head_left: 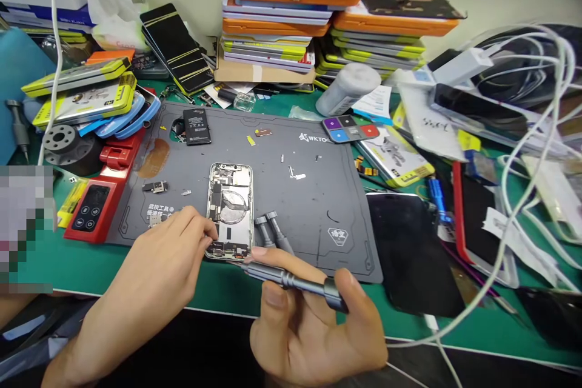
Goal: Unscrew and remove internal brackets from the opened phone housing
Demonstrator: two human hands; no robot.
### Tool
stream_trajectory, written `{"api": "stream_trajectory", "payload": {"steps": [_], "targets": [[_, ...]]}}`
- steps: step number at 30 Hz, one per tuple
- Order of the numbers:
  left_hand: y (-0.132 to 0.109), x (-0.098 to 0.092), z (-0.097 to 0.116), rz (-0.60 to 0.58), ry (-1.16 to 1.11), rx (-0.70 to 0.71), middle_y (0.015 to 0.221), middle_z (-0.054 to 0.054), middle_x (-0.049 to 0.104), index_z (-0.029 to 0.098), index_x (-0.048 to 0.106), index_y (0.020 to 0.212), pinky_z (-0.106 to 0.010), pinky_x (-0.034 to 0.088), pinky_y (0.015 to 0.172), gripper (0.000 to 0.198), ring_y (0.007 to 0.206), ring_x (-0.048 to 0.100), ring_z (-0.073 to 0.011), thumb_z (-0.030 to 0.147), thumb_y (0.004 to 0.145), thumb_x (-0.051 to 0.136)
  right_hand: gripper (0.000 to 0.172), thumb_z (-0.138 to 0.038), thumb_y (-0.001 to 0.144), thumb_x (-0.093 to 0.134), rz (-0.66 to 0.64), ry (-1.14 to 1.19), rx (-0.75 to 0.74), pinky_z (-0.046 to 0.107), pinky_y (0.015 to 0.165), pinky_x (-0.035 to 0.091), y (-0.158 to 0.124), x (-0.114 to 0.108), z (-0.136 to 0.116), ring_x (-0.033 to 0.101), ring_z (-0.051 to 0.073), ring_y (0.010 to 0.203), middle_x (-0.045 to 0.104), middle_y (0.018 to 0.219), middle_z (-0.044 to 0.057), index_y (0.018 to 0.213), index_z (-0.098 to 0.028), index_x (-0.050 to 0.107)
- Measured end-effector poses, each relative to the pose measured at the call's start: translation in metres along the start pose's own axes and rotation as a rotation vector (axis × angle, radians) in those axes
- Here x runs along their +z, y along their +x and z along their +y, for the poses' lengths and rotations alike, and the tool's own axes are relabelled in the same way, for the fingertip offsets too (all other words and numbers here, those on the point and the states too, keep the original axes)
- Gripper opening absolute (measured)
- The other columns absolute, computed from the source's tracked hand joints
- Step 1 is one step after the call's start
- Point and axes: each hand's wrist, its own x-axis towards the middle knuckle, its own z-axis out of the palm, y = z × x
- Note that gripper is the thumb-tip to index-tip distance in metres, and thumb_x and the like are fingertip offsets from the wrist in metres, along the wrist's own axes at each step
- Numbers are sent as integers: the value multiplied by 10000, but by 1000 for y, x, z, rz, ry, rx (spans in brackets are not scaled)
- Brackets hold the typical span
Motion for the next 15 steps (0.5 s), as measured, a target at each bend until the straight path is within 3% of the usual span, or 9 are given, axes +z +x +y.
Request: {"api": "stream_trajectory", "payload": {"steps": [10,15], "targets": [[-5,4,-3,28,-80,-26,1112,16,632,272,557,1159,-353,479,845,151,1001,640,-184,312,1176,413,666,34,1034,628,-2,56,23,415,753,756,0,2,-1,799,224,949,722,1183,110,1633,-172,424],[-5,3,-1,31,-13,-16,1090,12,618,258,545,1136,-362,473,828,148,975,629,-193,278,1170,402,700,58,1016,620,-4,93,32,417,780,753,-1,2,0,796,223,987,729,1199,102,1640,-200,436]]}}
